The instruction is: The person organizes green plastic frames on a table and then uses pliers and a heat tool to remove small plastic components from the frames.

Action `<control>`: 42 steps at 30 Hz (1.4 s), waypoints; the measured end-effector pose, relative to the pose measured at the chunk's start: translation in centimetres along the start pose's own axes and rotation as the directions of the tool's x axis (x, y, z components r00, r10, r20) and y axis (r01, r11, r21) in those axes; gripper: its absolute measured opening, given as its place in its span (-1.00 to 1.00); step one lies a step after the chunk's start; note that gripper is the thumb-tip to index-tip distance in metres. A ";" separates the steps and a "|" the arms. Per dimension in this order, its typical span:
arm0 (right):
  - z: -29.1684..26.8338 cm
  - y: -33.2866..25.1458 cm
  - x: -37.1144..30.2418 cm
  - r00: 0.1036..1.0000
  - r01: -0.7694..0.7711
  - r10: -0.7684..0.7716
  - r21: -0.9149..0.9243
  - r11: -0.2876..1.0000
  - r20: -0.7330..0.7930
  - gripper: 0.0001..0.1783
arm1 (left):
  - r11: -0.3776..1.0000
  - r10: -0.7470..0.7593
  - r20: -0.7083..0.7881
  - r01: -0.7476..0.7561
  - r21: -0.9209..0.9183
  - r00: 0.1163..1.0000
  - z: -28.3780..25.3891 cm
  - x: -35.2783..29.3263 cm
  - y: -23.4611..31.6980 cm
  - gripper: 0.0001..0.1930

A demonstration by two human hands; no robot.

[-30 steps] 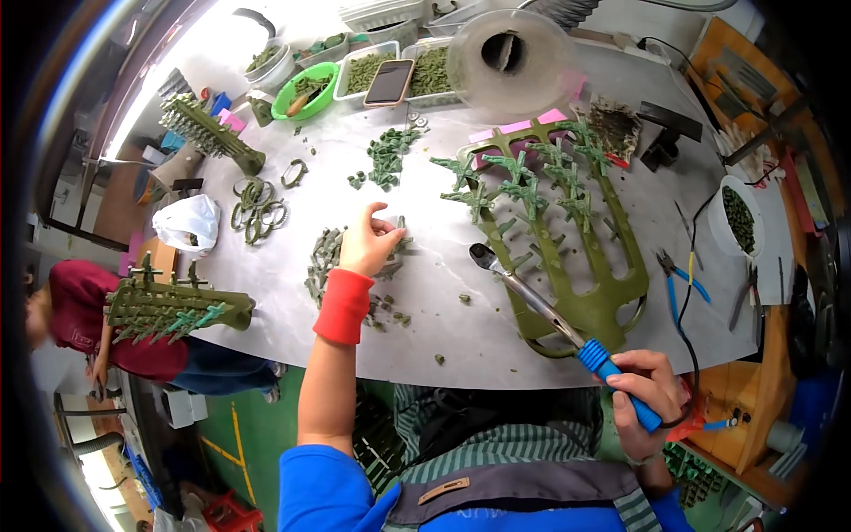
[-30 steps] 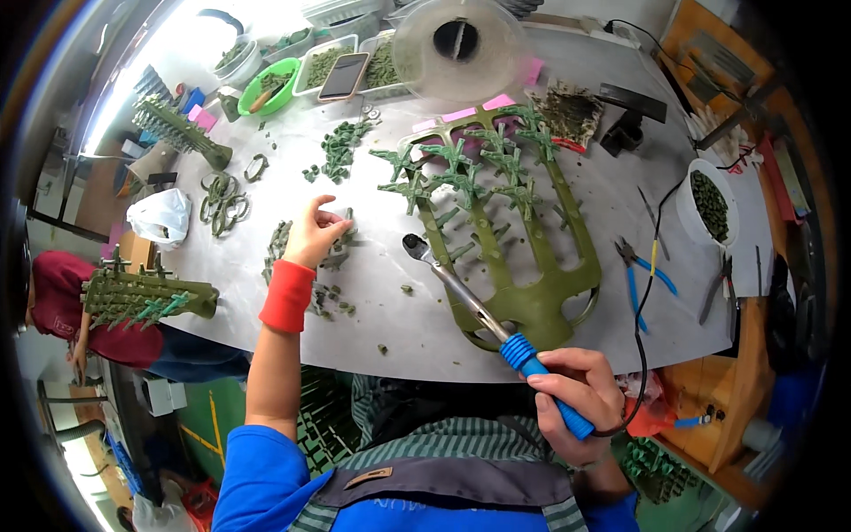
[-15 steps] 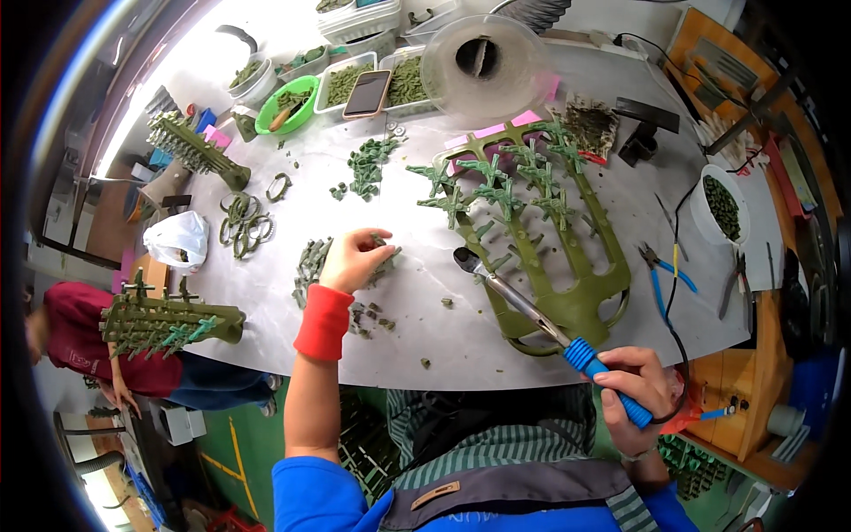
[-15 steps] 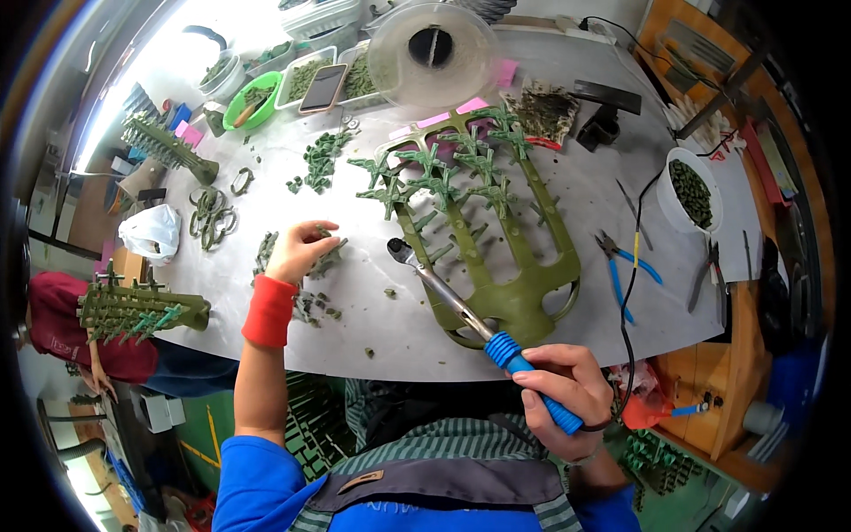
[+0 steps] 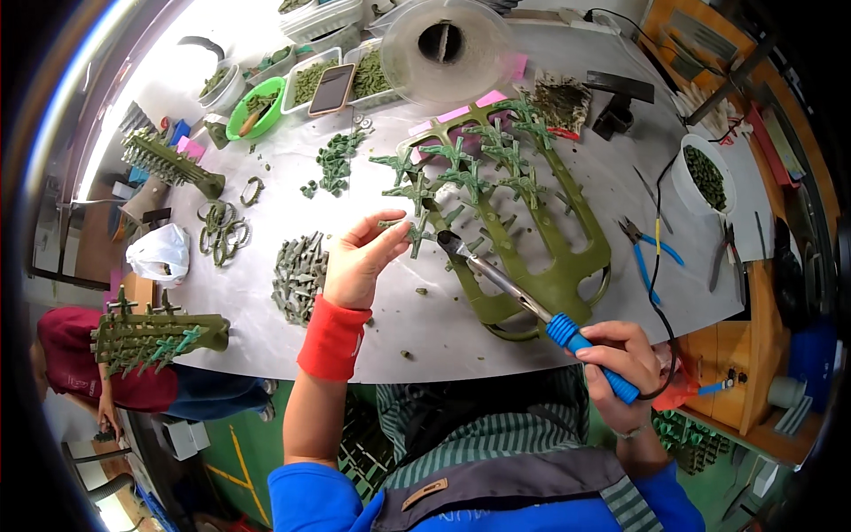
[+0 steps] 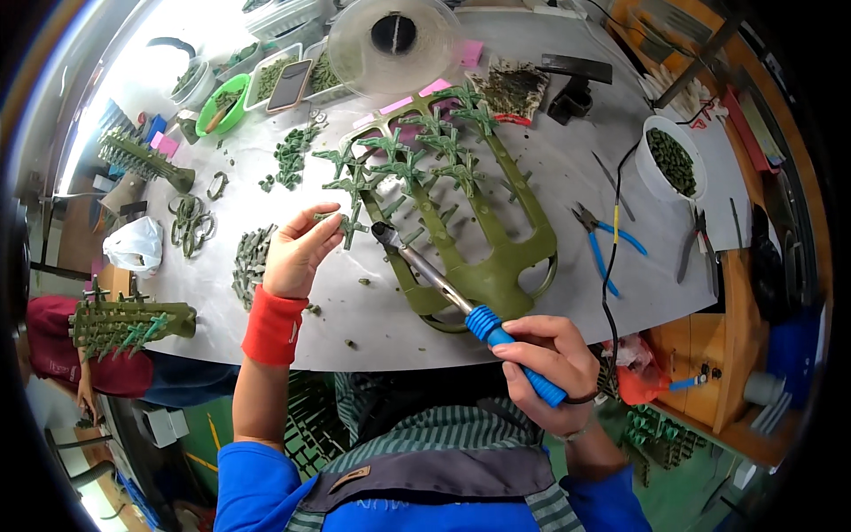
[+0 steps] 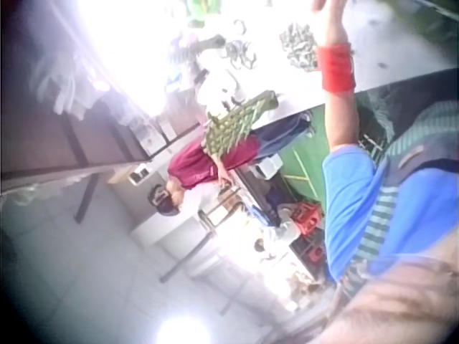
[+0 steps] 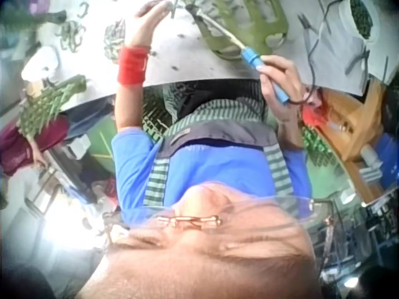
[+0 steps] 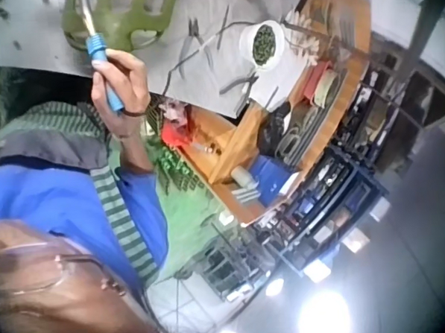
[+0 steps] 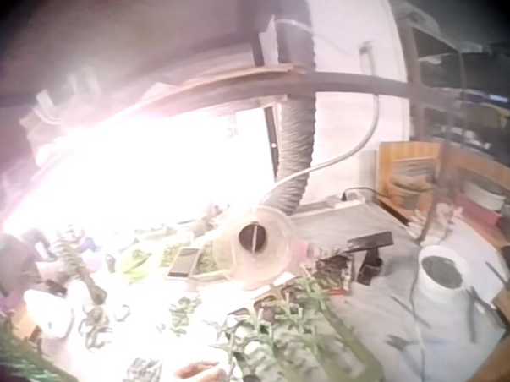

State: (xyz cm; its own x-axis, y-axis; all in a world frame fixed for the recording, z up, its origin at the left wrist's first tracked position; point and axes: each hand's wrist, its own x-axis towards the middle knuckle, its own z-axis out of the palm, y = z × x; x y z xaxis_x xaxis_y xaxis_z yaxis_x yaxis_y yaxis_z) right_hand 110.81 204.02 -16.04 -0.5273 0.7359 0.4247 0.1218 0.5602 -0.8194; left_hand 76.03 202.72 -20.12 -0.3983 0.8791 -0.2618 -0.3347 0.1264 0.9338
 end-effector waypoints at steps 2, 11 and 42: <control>0.1 0.1 0.1 1.000 -0.010 0.010 0.020 1.000 -0.012 -0.70 | 0.998 0.012 -0.017 -0.011 0.066 1.000 -0.1 0.4 -0.5 -0.77; 0.6 1.1 0.5 1.000 0.026 -0.025 0.032 0.999 -0.008 -0.70 | 0.995 0.042 -0.043 -0.038 0.090 0.998 0.6 1.3 -1.8 -0.76; -7.6 0.8 -0.9 0.949 -0.070 0.129 0.207 0.976 -0.288 -0.87 | 0.920 0.197 -0.062 -0.162 0.355 0.979 0.2 0.5 -1.3 -0.77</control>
State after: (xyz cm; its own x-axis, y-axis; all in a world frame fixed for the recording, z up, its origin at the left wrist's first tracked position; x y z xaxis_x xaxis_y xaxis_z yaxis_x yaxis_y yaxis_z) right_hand 117.80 206.71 -14.20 -0.2426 0.8803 0.4078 -0.0180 0.4162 -0.9091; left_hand 76.38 203.09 -21.42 -0.5083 0.8567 -0.0877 0.0601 0.1369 0.9888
